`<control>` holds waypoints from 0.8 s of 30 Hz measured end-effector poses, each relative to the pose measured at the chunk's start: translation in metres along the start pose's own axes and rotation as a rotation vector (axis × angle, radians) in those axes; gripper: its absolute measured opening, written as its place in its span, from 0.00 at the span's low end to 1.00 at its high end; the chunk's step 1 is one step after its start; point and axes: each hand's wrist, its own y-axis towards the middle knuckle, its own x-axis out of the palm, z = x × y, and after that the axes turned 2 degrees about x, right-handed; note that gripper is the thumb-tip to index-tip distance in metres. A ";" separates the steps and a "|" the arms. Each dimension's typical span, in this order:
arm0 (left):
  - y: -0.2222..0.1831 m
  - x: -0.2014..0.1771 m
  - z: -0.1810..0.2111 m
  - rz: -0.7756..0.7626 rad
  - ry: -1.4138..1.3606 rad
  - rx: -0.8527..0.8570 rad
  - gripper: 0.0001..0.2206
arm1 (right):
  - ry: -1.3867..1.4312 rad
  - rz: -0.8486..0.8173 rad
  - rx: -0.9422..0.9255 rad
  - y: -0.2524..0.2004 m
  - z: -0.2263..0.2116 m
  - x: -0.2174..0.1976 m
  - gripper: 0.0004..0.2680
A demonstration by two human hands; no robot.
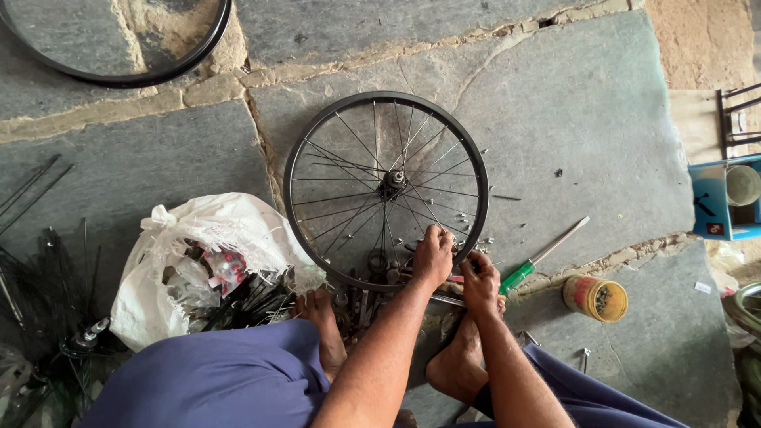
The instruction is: The person is repairing a bicycle wheel by inserting spokes into the hub and rim, then tightening the spoke nipples by hand and using a tool.
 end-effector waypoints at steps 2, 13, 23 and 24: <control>0.000 0.001 0.000 -0.013 0.006 -0.030 0.14 | 0.094 -0.022 -0.036 0.003 0.001 0.001 0.07; 0.001 0.001 0.003 -0.029 0.034 -0.062 0.13 | -0.052 0.000 0.021 -0.002 -0.012 0.000 0.07; -0.005 -0.015 0.017 -0.035 0.127 0.037 0.14 | -0.168 0.006 -0.097 -0.002 -0.008 -0.003 0.07; -0.008 -0.022 0.029 -0.047 0.180 0.039 0.15 | -0.094 0.021 -0.013 -0.004 -0.010 -0.001 0.07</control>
